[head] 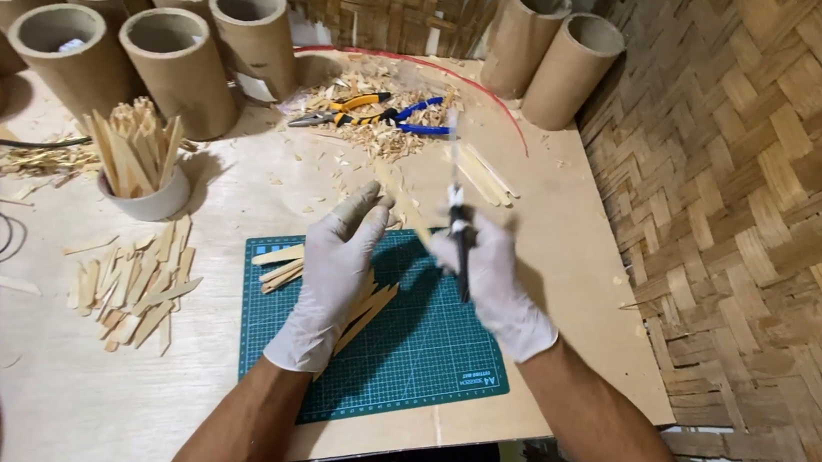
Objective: Shaving thin layers of wood from small sticks using a pair of hand shears
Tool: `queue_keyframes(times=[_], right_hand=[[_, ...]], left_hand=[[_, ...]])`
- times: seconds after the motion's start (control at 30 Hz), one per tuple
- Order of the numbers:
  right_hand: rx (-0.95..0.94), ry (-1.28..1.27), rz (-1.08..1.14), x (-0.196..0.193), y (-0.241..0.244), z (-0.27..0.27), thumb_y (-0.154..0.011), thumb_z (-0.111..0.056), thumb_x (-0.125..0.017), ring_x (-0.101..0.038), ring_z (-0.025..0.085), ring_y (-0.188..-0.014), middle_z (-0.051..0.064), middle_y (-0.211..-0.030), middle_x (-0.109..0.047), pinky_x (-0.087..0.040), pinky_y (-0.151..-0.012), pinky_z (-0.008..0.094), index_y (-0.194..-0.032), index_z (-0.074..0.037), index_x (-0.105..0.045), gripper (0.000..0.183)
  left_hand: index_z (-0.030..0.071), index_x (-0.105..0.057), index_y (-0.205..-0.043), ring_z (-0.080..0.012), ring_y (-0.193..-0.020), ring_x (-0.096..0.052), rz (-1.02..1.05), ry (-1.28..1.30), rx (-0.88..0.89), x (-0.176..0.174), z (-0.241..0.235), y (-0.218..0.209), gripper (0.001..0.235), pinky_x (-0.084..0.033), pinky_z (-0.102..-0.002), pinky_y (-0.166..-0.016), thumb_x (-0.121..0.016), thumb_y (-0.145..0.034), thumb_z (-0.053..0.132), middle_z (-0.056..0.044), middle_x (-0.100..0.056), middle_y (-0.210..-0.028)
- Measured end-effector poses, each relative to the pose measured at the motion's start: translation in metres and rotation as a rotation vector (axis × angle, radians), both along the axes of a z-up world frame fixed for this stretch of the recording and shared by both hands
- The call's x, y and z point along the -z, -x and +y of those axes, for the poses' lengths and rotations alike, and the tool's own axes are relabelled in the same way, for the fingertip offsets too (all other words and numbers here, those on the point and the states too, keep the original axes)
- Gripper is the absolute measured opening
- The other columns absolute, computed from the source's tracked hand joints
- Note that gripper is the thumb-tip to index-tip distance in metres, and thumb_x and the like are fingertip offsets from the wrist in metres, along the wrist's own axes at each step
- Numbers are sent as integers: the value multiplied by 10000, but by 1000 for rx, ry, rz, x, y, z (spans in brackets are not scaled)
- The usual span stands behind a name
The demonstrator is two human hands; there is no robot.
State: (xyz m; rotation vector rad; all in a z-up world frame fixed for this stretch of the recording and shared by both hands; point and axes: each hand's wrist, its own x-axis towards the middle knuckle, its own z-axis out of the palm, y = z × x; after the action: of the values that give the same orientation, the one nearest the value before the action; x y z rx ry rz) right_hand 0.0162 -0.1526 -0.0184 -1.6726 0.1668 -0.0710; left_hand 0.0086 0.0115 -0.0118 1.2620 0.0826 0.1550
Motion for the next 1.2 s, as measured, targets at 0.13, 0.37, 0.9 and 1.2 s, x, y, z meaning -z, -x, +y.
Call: queue_keyframes(times=[0.13,0.37,0.9,1.2], right_hand=[[-72,-23,85,4,19,13,-689,-71,-840,-687,164,-567,127,-728,-745,-549,-548,258,-1176,-40,-748,497],[-239,-87,204,-28,24,4,-775,-108,-850,-703,195,-536,185,-676,-700,-608,-469,269,-1188,41,-689,468],[-475,14,201,-8,23,-32,-781,-120,-842,-618,156,-419,146,-564,-651,-510,-395,253,-1135,33,-729,402],[-495,51,265,-22,23,-31,-774,-106,-855,-585,136,-407,126,-550,-639,-466,-389,236,-1171,48,-719,447]], left_hand=[[-43,-642,-1319,-161,-985,-688,78,135,-18,15,3,-6,413,-616,-300,-889,-699,-951,135,-166,-743,-1164],[4,-746,-1046,-207,-712,-751,103,97,-30,18,2,-8,202,-624,-295,-670,-798,-874,98,-165,-750,-822],[-50,-760,-1050,-184,-686,-735,156,-81,13,12,-5,2,242,-625,-301,-649,-817,-833,42,-179,-749,-774],[-77,-744,-1049,-185,-661,-729,195,-82,28,19,-5,-1,258,-631,-301,-629,-819,-833,43,-180,-740,-750]])
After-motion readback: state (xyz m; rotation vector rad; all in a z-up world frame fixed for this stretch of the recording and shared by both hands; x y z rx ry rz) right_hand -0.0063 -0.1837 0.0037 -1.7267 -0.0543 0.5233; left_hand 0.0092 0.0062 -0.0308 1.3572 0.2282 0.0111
